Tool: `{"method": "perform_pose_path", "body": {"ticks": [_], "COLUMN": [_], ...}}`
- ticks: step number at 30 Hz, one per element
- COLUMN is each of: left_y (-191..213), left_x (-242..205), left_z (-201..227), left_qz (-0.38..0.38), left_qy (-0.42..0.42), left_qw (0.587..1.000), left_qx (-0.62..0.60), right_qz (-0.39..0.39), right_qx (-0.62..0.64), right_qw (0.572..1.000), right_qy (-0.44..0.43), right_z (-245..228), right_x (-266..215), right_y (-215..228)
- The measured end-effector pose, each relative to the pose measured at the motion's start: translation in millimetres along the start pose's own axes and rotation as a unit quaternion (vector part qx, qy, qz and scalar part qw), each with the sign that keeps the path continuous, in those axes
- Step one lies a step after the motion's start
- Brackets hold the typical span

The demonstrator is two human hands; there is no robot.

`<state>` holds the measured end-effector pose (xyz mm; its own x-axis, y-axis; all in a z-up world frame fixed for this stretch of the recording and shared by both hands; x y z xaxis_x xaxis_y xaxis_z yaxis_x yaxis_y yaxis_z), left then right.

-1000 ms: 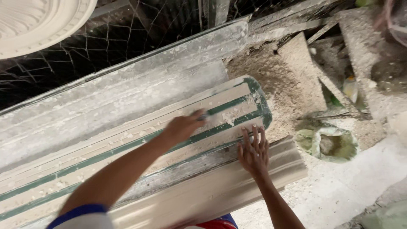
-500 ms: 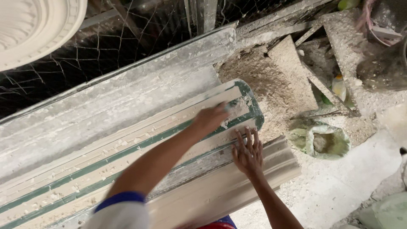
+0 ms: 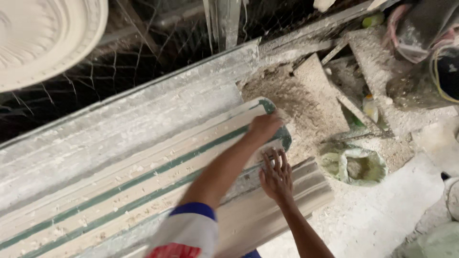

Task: The person scrapes a white powdery residue from the surface of a long, rectangular mold using a small metal scraper. The person repeatedly scrapes along the length of the mold, removing the residue.

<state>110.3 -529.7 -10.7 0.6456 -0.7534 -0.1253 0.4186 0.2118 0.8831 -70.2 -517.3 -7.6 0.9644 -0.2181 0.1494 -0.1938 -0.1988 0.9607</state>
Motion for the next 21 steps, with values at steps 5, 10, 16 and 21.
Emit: {"method": "perform_pose_path", "body": {"ticks": [5,10,16,21], "left_y": [25,72,35,-26], "left_x": [24,-198,-525,-709], "left_z": [-15,-122,-134,-129], "left_qz": [0.048,0.134,0.328,0.413], "left_qy": [0.037,0.263,0.494,0.58], "left_qw": [0.987,0.89,0.645,0.49], "left_qx": [-0.149,-0.349,-0.483,-0.503], "right_qz": [0.033,0.093,0.159,0.155], "right_qx": [0.006,0.033,0.01,0.129], "right_qw": [0.999,0.994,0.981,0.979], "right_qy": [0.032,0.044,0.111,0.037], "right_z": [0,-3,-9,-41], "right_x": [2,-5,-20,-28], "right_y": [8,7,20,23]}}
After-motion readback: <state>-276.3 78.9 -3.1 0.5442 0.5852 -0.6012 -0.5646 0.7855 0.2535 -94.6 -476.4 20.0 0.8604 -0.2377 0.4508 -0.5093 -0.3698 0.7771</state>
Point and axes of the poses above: each hand's wrist, its own x-axis towards the middle knuckle, its own y-axis out of the back of the hand, z = x × y, the point moved 9 cm from there along x, towards the middle knuckle, and after that the axes turned 10 degrees about z, right-handed, at the moved point
